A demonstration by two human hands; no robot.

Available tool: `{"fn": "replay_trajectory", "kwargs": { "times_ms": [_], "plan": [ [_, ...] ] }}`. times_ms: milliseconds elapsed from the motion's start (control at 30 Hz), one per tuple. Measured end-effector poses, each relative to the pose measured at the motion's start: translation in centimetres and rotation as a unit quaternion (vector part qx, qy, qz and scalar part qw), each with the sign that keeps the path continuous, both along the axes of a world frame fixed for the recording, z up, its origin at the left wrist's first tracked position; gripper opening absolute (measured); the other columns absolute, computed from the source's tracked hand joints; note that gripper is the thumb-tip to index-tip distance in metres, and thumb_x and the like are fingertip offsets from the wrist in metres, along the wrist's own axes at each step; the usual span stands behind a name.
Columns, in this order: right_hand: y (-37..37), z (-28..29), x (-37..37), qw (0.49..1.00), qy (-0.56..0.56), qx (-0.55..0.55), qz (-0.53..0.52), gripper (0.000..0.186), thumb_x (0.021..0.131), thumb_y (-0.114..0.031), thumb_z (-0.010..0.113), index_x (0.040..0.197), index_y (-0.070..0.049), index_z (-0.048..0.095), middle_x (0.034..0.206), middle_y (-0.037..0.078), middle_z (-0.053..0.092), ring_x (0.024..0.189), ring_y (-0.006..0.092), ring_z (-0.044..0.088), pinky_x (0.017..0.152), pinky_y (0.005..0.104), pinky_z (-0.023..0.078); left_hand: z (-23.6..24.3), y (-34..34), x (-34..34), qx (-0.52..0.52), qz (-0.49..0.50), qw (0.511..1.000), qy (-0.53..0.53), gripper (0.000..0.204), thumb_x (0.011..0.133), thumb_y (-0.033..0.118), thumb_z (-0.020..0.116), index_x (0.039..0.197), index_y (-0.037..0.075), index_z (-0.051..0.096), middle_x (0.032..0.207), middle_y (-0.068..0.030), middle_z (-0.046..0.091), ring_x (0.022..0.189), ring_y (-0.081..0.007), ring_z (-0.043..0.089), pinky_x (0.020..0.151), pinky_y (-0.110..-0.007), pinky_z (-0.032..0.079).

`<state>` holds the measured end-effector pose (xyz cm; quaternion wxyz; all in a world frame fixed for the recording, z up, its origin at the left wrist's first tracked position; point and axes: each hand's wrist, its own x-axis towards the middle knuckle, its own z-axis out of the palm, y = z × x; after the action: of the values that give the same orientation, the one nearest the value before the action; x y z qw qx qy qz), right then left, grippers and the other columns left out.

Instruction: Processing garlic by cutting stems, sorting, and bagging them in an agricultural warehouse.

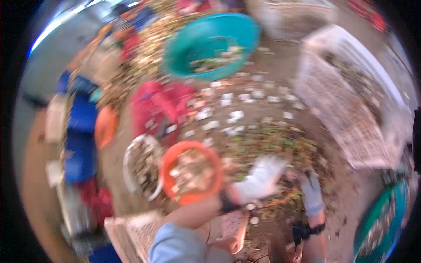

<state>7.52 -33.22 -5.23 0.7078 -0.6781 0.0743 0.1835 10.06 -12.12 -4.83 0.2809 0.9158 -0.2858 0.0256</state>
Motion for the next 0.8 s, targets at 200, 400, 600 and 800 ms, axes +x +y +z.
{"fn": "replay_trajectory", "kwargs": {
  "times_ms": [200, 400, 600, 800],
  "plan": [
    [0.2, -1.5, -0.6, 0.999, -0.031, -0.030, -0.027, 0.031, 0.096, -0.017, 0.048, 0.122, 0.001, 0.048, 0.101, 0.008, 0.060, 0.082, 0.0147, 0.059, 0.070, 0.0277, 0.049, -0.2, 8.5, -5.6, -0.314, 0.229, 0.893, 0.228, 0.036, 0.079, -0.003, 0.051, 0.114, 0.002, 0.053, 0.103, -0.0155, 0.062, 0.097, -0.0265, 0.059, 0.080, -0.037, 0.048],
    [-3.5, -2.1, -1.4, 0.990, 0.077, 0.055, -0.108, 0.022, 0.093, -0.016, 0.053, 0.111, -0.003, 0.051, 0.085, 0.007, 0.062, 0.068, 0.0136, 0.057, 0.058, 0.0251, 0.045, 6.7, 28.3, -9.7, -0.111, 0.590, 0.761, 0.244, 0.046, 0.083, 0.023, 0.056, 0.124, 0.002, 0.049, 0.110, -0.0214, 0.060, 0.100, -0.0299, 0.060, 0.080, -0.038, 0.049],
    [-6.2, -5.1, 0.9, 0.994, 0.008, -0.051, -0.098, 0.034, 0.093, -0.013, 0.052, 0.124, -0.001, 0.048, 0.103, 0.010, 0.061, 0.086, 0.0147, 0.059, 0.075, 0.0271, 0.047, 9.2, 26.2, -7.8, 0.180, 0.475, 0.849, 0.145, 0.063, 0.071, 0.032, 0.072, 0.124, 0.005, 0.052, 0.118, -0.0200, 0.058, 0.110, -0.0340, 0.055, 0.092, -0.041, 0.045],
    [-9.9, -9.1, 3.0, 0.856, -0.071, -0.511, -0.029, 0.064, 0.089, -0.030, 0.054, 0.139, 0.004, 0.032, 0.134, 0.025, 0.046, 0.124, 0.0353, 0.045, 0.102, 0.0387, 0.036, -2.3, 10.1, 0.7, -0.086, 0.259, 0.938, 0.214, 0.052, 0.082, 0.021, 0.062, 0.127, 0.000, 0.045, 0.106, -0.0242, 0.059, 0.101, -0.0310, 0.057, 0.088, -0.038, 0.044]
  ]
}}
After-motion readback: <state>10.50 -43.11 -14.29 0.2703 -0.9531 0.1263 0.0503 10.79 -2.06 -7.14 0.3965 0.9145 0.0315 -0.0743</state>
